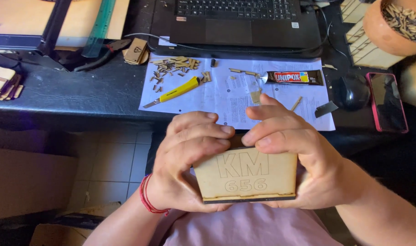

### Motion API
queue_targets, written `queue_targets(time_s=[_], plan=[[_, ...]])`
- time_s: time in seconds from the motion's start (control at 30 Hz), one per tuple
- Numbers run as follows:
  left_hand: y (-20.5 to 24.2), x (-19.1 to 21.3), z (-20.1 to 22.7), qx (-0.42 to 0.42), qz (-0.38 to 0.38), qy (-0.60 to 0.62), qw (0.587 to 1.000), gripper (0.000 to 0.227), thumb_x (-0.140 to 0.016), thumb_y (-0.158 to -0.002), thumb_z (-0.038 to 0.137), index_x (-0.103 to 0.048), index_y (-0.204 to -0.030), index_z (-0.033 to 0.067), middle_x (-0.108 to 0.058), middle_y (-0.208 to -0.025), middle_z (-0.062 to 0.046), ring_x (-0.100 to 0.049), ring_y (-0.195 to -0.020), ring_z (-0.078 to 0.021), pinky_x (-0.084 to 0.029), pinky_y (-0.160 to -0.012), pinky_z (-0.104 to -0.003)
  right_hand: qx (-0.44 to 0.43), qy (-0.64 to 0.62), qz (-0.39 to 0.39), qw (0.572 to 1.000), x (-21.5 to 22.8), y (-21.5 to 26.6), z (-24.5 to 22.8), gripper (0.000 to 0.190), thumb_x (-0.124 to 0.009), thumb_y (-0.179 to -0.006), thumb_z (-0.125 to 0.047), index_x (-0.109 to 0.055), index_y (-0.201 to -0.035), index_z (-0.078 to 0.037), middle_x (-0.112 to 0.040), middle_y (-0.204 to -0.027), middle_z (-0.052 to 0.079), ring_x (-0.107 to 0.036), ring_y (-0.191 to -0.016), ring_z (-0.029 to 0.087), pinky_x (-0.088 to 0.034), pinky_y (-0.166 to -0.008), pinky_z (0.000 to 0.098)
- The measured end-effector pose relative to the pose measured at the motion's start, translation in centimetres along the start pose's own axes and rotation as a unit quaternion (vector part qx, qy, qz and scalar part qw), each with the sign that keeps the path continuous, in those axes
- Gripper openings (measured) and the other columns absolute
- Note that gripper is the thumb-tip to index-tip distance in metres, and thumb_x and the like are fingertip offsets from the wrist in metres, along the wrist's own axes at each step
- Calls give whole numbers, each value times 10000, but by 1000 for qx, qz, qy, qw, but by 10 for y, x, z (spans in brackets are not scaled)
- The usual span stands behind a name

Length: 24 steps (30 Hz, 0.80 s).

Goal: The person assembles a small wooden model by applying glue to the edges of a rectangular piece and attaching smaller wooden strips. They then fit the piece into a larger wooden box structure and place the assembled model into a container.

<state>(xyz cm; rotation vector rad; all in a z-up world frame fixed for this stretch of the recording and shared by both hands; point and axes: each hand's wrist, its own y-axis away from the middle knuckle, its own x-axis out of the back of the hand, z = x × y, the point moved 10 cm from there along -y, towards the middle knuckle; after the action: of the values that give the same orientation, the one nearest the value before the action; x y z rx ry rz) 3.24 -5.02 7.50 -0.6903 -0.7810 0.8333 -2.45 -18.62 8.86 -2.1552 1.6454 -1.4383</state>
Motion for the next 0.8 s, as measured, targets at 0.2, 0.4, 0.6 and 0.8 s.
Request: queue_targets(time_s=[0.2, 0.4, 0.6, 0.8], plan=[[2, -2, -4, 10, -13, 0, 1000, 620, -676, -777, 578, -599, -1121, 68, -675, -1198, -136, -631, -1192, -333, -481, -1106, -467, 6, -5, -1, 1000, 2, -2, -5, 662, -833, -799, -317, -399, -1228, -60, -595, -1269, 200, -473, -1407, 407, -254, -1305, 650], [7, -3, -6, 9, -13, -15, 1000, 632, -698, -760, 593, -596, -1134, 94, -666, -1222, -106, -611, -1235, -342, -479, -1107, -469, 19, -6, -5, 1000, 1, 0, -6, 679, -853, -804, -309, -393, -1239, -65, -593, -1273, 199, -440, -1425, 400, -232, -1305, 649], [3, -3, -5, 16, -26, -21, 999, 610, -727, -750, 561, -622, -1117, 86, -670, -1223, -102, -611, -1237, -353, -470, -1104, -464, 16, -5, 2, 1000, 2, 6, -2, 652, -830, -806, -327, -423, -1248, -76, -594, -1292, 189, -444, -1436, 405, -221, -1326, 660], [2, -2, -1, -3, -16, -28, 999, 579, -683, -801, 560, -623, -1129, 87, -677, -1220, -98, -608, -1241, -345, -463, -1089, -455, 9, 7, 21, 1000, 2, 10, 1, 681, -881, -746, -301, -443, -1221, -85, -600, -1289, 171, -459, -1438, 383, -215, -1353, 642]])
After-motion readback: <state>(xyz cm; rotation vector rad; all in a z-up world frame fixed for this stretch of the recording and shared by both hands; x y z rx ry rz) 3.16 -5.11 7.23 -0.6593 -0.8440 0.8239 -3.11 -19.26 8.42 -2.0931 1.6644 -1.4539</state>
